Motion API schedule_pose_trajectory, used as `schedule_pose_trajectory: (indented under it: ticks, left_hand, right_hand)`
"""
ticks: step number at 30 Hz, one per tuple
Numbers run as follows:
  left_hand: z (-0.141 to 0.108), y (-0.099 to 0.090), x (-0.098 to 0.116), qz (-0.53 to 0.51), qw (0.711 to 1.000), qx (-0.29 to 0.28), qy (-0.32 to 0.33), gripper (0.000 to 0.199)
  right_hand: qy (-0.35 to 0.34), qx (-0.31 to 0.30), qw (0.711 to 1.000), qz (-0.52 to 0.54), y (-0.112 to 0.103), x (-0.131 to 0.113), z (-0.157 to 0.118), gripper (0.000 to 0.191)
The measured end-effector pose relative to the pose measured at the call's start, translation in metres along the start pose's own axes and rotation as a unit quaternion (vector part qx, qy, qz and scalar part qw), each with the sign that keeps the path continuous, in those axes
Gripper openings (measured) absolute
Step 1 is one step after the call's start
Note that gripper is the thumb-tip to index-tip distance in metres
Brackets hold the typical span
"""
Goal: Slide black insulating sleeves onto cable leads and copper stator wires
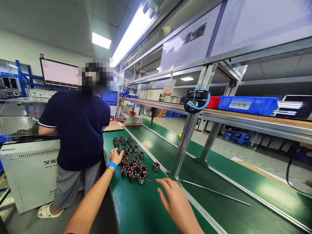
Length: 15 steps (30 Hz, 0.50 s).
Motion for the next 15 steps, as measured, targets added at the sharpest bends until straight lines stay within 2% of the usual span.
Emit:
schedule_pose_trajectory:
  ticks: [3,6,8,12,15]
  left_hand:
    - [0.020,-0.010,-0.019,-0.113,0.993,-0.010,-0.033,0.038]
    - [0.041,-0.008,-0.037,-0.244,0.968,-0.033,-0.040,0.041]
    - [0.057,0.004,-0.047,-0.330,0.942,-0.051,-0.038,0.047]
    - [0.086,0.038,-0.065,-0.463,0.880,-0.094,-0.046,0.056]
    - [0.099,0.058,-0.077,-0.525,0.841,-0.117,-0.058,0.067]
  right_hand:
    - [-0.004,-0.014,0.999,-0.033,0.030,-0.014,0.070,0.035]
    - [-0.031,-0.035,0.998,-0.048,0.069,-0.020,0.131,0.030]
    - [-0.042,-0.050,0.996,-0.064,0.092,-0.014,0.171,0.028]
    - [-0.032,-0.089,0.990,-0.104,0.131,0.008,0.253,0.020]
    - [-0.027,-0.124,0.985,-0.113,0.167,0.014,0.303,0.027]
Point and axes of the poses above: each hand's wrist, its own z-axis towards the middle knuckle, its own y-axis out of the palm, x = y × z, the point moved 6 cm from there along z, towards the middle knuckle, and after that the axes turned 6 degrees about y, right-handed, at the moved point
